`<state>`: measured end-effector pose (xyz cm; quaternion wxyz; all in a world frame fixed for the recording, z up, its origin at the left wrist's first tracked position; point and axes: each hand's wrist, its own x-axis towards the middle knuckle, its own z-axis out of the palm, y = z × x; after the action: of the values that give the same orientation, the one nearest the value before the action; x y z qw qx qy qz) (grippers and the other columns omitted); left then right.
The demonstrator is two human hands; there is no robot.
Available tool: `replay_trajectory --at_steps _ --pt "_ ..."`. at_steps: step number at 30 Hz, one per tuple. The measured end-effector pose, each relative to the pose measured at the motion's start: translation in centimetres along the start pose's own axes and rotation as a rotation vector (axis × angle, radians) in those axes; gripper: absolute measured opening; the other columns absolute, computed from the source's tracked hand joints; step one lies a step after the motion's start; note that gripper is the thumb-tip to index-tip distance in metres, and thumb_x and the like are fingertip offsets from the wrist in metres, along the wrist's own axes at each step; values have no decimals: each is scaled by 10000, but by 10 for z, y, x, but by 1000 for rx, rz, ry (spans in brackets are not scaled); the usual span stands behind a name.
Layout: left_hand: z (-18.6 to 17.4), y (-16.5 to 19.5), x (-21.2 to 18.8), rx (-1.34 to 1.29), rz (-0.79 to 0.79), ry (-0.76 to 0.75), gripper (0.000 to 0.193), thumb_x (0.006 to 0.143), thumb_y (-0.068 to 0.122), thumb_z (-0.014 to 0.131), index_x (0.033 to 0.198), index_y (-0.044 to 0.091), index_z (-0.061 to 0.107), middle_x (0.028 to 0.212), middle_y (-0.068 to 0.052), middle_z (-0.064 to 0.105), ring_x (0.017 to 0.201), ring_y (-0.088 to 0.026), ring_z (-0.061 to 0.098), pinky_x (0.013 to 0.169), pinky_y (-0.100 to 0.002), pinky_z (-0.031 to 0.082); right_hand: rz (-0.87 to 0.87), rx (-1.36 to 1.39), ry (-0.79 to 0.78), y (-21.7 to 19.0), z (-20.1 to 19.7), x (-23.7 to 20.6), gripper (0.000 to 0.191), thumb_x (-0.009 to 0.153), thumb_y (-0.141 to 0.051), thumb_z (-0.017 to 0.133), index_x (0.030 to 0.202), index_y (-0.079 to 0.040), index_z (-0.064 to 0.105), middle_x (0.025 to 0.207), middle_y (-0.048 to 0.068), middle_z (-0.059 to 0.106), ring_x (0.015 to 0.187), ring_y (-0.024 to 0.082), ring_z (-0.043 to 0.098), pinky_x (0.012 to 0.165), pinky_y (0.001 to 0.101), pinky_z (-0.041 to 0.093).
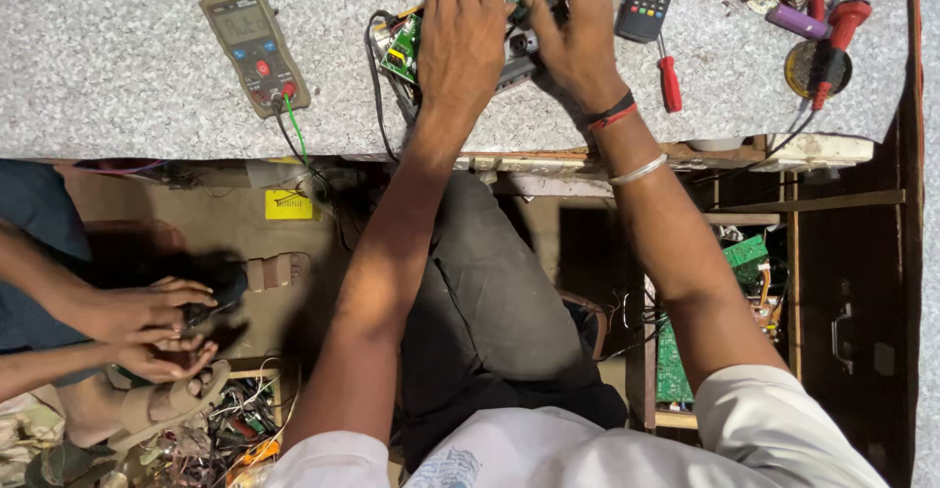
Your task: The person solders components on a green circuit board mounted in a device chassis using a soldering iron, then sets the iron down and works on the board by hand, repositioning wires and parts. They use a multimeter connected to the board, handle small components from a parts drawer, and continue adjusting the board assembly on the workbench.
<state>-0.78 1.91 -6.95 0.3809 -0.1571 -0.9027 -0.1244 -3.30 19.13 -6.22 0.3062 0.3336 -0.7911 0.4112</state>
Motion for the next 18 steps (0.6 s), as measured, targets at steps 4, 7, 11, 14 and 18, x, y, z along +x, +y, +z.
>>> replay_trajectory --at_steps 4,7,11,14,18 --pt "-2 0 1 -7 -6 17 301 1056 211 667 1231 -8 556 1402 -223 499 1360 -393 457 1137 -496 394 -77 -205 -24 -19 -3 2 512 833 23 770 1313 -81 623 1355 217 523 1244 422 517 1067 471 441" --pt "-5 0 0 -20 -21 -32 335 1038 230 674 1243 -6 555 1400 -225 509 1321 -396 471 1115 -501 402 -56 -189 -34 -33 -1 3 430 856 23 815 1237 -83 644 1324 178 554 1206 392 550 997 453 478" --pt "-8 -1 1 -40 -40 -108 338 1047 235 670 1256 -7 561 1395 -217 523 1299 -395 488 1095 -502 416 -19 -159 -15 -43 3 4 406 885 66 789 1240 -72 646 1310 147 575 1167 354 605 965 429 523" --pt "-11 -1 1 -56 -14 -43 366 1018 241 674 1261 -8 561 1413 -217 516 1298 -392 483 1083 -502 422 17 -178 14 -47 6 4 420 861 104 740 1236 -60 647 1270 149 585 1132 355 628 946 427 537" --pt "-17 -4 2 -79 -4 -80 356 1002 244 678 1230 -4 565 1425 -223 521 1313 -399 480 1050 -495 451 77 -224 -2 -47 8 6 484 827 108 705 1283 -47 661 1209 153 613 1089 358 637 916 434 538"
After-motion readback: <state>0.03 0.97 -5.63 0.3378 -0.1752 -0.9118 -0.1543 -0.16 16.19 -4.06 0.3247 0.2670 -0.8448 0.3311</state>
